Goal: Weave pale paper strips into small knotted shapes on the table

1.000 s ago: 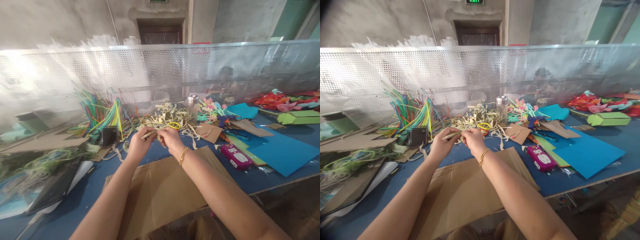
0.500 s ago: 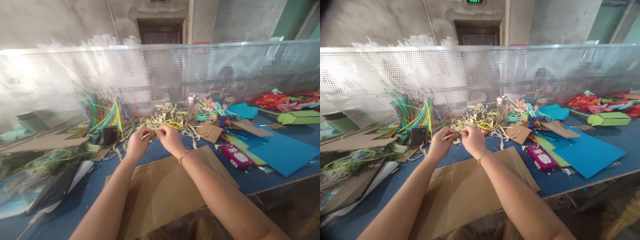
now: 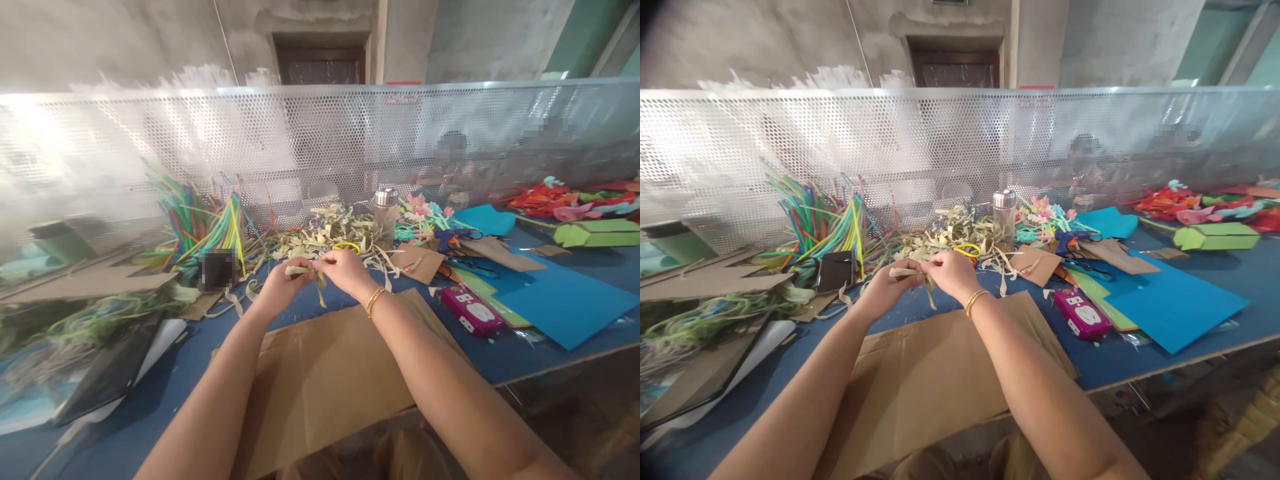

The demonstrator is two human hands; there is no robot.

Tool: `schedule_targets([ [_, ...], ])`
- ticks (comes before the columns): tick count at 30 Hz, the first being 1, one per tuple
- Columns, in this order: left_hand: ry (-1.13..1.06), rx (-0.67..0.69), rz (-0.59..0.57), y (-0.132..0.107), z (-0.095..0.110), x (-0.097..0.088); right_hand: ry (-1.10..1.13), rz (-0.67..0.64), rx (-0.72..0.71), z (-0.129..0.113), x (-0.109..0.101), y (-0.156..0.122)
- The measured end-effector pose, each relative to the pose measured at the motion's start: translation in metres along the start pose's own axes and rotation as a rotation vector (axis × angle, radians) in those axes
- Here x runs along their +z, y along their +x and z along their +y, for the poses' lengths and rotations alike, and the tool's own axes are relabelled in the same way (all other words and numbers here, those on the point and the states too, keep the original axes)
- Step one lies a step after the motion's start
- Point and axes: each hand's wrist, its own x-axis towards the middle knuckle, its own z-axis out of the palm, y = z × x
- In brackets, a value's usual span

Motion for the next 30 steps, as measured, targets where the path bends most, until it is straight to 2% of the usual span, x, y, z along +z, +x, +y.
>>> schedule_targets([
  [4,-0.155,-0.074,-0.079,-0.002,0.001,0.003,0.395,-0.07,0.194,0.01,0.001,0.007],
  [9,-0.215,-0.148,-0.109,0.0,-0.006,0.003,0.642,-0.131,0.223,0.008,0.002,0.008],
  [12,-0.203,-0.176,-0.102,0.001,-0.01,0.005,0.685,-0.121,0.231,0.007,0.002,0.007],
  [19,-0.177,-0.273,-0.224,-0.004,-0.002,0.011,0.79,0.167,0.286,0.022,0.005,0.017],
  [24,-0.213,-0.301,-0.232,-0.006,0.002,0.01,0.796,0.248,0.272,0.028,0.009,0.019],
  [27,-0.327,-0.328,-0.19,-0.007,0.003,0.009,0.748,0.276,0.24,0.028,0.009,0.019],
  [30,-0.47,-0.329,-0.161,-0.006,0.002,0.007,0.648,0.249,0.218,0.027,0.003,0.018],
])
